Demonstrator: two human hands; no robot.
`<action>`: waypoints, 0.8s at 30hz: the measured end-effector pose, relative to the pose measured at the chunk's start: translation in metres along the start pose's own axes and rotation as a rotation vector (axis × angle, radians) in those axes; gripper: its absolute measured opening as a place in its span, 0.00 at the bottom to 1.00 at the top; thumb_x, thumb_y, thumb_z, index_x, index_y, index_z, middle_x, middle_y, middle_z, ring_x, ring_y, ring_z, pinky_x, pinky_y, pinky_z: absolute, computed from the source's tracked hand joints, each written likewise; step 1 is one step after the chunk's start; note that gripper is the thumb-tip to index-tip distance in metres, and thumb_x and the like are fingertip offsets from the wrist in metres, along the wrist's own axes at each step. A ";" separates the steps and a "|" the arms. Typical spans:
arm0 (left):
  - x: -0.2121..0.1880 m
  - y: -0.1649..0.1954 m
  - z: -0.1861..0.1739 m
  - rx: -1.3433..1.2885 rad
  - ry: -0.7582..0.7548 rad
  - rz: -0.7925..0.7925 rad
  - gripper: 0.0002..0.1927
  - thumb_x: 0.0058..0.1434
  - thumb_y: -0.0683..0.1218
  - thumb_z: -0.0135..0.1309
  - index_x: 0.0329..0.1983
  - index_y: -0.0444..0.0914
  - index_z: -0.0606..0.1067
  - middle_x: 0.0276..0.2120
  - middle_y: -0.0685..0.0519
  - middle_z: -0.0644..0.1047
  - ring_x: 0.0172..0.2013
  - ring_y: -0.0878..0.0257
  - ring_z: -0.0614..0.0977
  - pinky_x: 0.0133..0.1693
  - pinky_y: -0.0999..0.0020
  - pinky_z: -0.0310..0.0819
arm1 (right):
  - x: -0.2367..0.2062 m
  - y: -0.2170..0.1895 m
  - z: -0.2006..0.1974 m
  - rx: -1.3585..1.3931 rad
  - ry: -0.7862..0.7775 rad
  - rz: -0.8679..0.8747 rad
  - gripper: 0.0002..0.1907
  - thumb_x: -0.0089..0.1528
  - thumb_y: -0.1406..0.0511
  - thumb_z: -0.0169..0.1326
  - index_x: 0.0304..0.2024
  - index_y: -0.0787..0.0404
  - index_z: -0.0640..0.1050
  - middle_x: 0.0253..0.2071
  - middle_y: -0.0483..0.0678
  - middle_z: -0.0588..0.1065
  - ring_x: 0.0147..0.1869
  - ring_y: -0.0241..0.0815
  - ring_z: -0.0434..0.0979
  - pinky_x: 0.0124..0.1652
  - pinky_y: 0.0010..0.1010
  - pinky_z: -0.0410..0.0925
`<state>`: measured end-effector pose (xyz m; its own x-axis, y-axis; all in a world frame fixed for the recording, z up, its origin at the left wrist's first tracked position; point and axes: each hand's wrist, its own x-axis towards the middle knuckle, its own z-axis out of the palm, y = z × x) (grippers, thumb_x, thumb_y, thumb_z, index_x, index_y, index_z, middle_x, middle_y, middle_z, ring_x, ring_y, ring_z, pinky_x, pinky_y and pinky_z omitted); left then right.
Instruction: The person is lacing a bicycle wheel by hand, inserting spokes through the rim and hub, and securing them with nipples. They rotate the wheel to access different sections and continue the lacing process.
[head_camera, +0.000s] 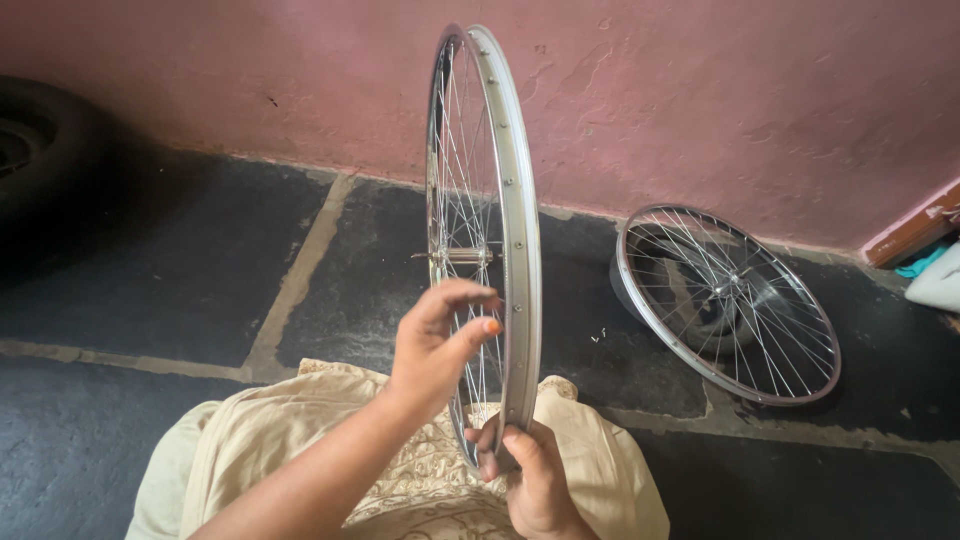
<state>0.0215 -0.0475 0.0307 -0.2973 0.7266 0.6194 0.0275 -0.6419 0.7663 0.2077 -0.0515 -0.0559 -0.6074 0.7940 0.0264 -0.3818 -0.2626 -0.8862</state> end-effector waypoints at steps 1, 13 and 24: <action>0.003 -0.001 0.001 0.057 0.057 0.087 0.13 0.59 0.36 0.62 0.48 0.35 0.78 0.49 0.50 0.76 0.54 0.62 0.77 0.59 0.67 0.70 | 0.000 0.000 0.000 -0.003 -0.025 -0.027 0.19 0.63 0.58 0.49 0.33 0.69 0.78 0.23 0.49 0.72 0.28 0.39 0.70 0.48 0.36 0.69; 0.025 -0.014 0.005 -0.146 -0.234 -0.023 0.10 0.73 0.45 0.53 0.47 0.34 0.79 0.50 0.53 0.75 0.58 0.61 0.72 0.63 0.64 0.65 | 0.002 -0.001 -0.003 -0.051 -0.046 -0.047 0.19 0.63 0.57 0.47 0.31 0.67 0.77 0.19 0.47 0.69 0.26 0.39 0.70 0.57 0.40 0.69; 0.023 -0.009 0.004 -0.372 -0.238 -0.190 0.08 0.68 0.44 0.58 0.49 0.38 0.78 0.53 0.55 0.73 0.57 0.63 0.72 0.63 0.64 0.64 | 0.003 -0.003 0.000 -0.048 -0.043 -0.035 0.19 0.63 0.57 0.47 0.31 0.67 0.77 0.18 0.47 0.69 0.26 0.39 0.70 0.57 0.40 0.69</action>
<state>0.0181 -0.0236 0.0390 -0.0356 0.8476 0.5295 -0.3627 -0.5047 0.7834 0.2071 -0.0477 -0.0534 -0.6239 0.7778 0.0762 -0.3700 -0.2081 -0.9054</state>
